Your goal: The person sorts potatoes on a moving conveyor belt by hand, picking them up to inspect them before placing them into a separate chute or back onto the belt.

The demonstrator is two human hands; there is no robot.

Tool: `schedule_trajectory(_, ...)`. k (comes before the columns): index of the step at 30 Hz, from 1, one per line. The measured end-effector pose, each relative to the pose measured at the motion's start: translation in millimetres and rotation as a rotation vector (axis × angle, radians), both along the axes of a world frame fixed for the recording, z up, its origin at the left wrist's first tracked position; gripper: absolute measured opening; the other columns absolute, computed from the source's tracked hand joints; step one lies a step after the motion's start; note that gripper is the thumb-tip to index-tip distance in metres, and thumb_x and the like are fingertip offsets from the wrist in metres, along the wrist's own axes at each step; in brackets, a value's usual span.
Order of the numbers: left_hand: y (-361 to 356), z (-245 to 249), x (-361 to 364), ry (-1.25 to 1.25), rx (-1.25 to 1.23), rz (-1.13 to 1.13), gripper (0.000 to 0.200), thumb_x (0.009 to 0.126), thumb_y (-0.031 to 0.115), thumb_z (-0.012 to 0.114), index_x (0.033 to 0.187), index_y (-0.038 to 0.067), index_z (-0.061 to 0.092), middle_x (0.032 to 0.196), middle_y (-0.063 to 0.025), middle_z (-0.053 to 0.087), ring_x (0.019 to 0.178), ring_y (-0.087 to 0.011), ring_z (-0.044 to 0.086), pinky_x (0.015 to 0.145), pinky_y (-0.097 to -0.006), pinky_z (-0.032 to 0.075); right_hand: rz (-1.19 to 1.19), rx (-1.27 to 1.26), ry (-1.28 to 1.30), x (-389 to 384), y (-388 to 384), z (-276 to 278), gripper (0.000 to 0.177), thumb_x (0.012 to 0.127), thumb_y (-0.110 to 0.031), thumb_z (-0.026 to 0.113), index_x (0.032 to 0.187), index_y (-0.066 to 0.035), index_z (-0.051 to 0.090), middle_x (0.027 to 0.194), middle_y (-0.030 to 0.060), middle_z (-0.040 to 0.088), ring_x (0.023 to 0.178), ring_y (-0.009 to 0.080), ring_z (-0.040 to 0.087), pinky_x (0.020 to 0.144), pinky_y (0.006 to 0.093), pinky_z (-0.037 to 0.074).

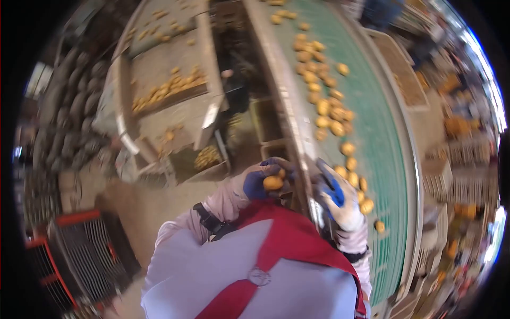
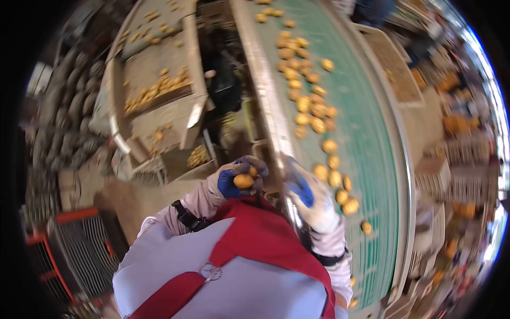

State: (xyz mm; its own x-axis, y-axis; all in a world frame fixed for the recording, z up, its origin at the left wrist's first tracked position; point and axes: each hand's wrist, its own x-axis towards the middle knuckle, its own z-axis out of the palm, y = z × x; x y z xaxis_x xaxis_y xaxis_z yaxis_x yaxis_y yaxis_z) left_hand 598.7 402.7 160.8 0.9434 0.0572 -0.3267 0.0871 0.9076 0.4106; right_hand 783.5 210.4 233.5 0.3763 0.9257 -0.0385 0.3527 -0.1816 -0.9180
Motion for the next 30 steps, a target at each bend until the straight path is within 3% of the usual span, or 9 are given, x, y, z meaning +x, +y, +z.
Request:
schedule_trajectory(2,17,-29,-46,0.03,0.54,0.095,0.029,0.097,0.022,0.054,0.122,0.007,0.053,0.112,-0.0134,0.054,0.074,-0.0221,0.056,0.06,-0.0301,0.047,0.015,-0.06,0.106,6,10,-2,0.055,0.081,-0.006,0.06,0.135,-0.001,0.051,0.122,0.0202,0.062,0.111,0.0346,0.06,0.097,0.0382,0.046)
schedule_trajectory(4,38,-34,-83,-0.099,-0.124,0.234,0.025,0.097,0.022,0.054,0.119,0.009,0.054,0.108,-0.0125,0.053,0.073,-0.0205,0.055,0.057,-0.0277,0.046,0.054,0.045,0.072,9,25,-1,0.054,0.081,-0.005,0.059,0.134,0.001,0.052,0.12,0.021,0.063,0.11,0.0349,0.061,0.096,0.0381,0.046)
schedule_trajectory(8,91,-96,-187,0.25,-0.266,0.611,0.026,0.098,0.027,0.056,0.118,0.011,0.055,0.101,-0.0049,0.058,0.078,-0.017,0.059,0.05,-0.0238,0.046,0.075,-0.024,0.022,-2,42,11,0.041,0.089,-0.011,0.061,0.127,0.001,0.057,0.121,0.0198,0.063,0.111,0.0349,0.061,0.097,0.0387,0.046)
schedule_trajectory(12,170,-177,-234,0.502,-0.223,1.368,0.037,0.094,0.032,0.059,0.113,0.0,0.058,0.114,-0.0163,0.065,0.107,-0.0322,0.062,0.095,-0.0455,0.054,0.111,-0.072,-0.021,17,58,1,0.044,0.088,-0.013,0.06,0.131,-0.004,0.054,0.13,0.0161,0.059,0.118,0.0363,0.056,0.1,0.0426,0.044)
schedule_trajectory(15,189,-202,-224,0.607,-0.175,0.74,0.029,0.095,0.031,0.058,0.105,0.005,0.059,0.101,-0.0086,0.066,0.092,-0.0232,0.064,0.083,-0.0341,0.055,0.079,-0.051,0.039,30,60,-3,0.047,0.088,-0.014,0.06,0.134,-0.005,0.052,0.129,0.0153,0.06,0.116,0.036,0.057,0.099,0.0419,0.045)
schedule_trajectory(21,173,14,42,0.2,0.422,0.077,0.051,0.096,0.027,0.059,0.136,-0.002,0.047,0.117,-0.0132,0.063,0.104,-0.0264,0.064,0.091,-0.0393,0.053,-0.136,-0.114,0.265,30,50,-30,0.05,0.086,-0.016,0.062,0.135,-0.007,0.052,0.128,0.0155,0.061,0.113,0.0344,0.061,0.096,0.0402,0.047)
schedule_trajectory(25,204,41,171,-0.126,1.274,-0.081,0.05,0.085,0.007,0.068,0.133,0.0,0.053,0.125,-0.0143,0.062,0.114,-0.0245,0.061,0.101,-0.0363,0.046,-0.186,-0.147,0.318,38,69,-17,0.051,0.086,-0.015,0.061,0.135,-0.007,0.052,0.13,0.0169,0.059,0.116,0.0346,0.058,0.098,0.0403,0.046)
schedule_trajectory(28,204,27,238,0.001,2.43,-0.474,0.055,0.084,0.032,0.069,0.134,0.013,0.055,0.14,-0.0156,0.051,0.133,-0.0334,0.045,0.115,-0.0449,0.028,-0.236,-0.11,0.426,44,80,-14,0.05,0.085,-0.013,0.06,0.135,-0.007,0.053,0.131,0.0176,0.057,0.118,0.0357,0.056,0.1,0.041,0.044)
schedule_trajectory(30,189,17,254,0.175,2.566,-0.673,0.059,0.086,0.043,0.063,0.136,0.013,0.052,0.146,-0.0158,0.044,0.139,-0.0319,0.035,0.116,-0.0482,0.022,-0.166,-0.161,0.072,56,81,-8,0.048,0.086,-0.013,0.059,0.133,-0.006,0.054,0.132,0.0172,0.057,0.115,0.0365,0.057,0.099,0.0416,0.045)
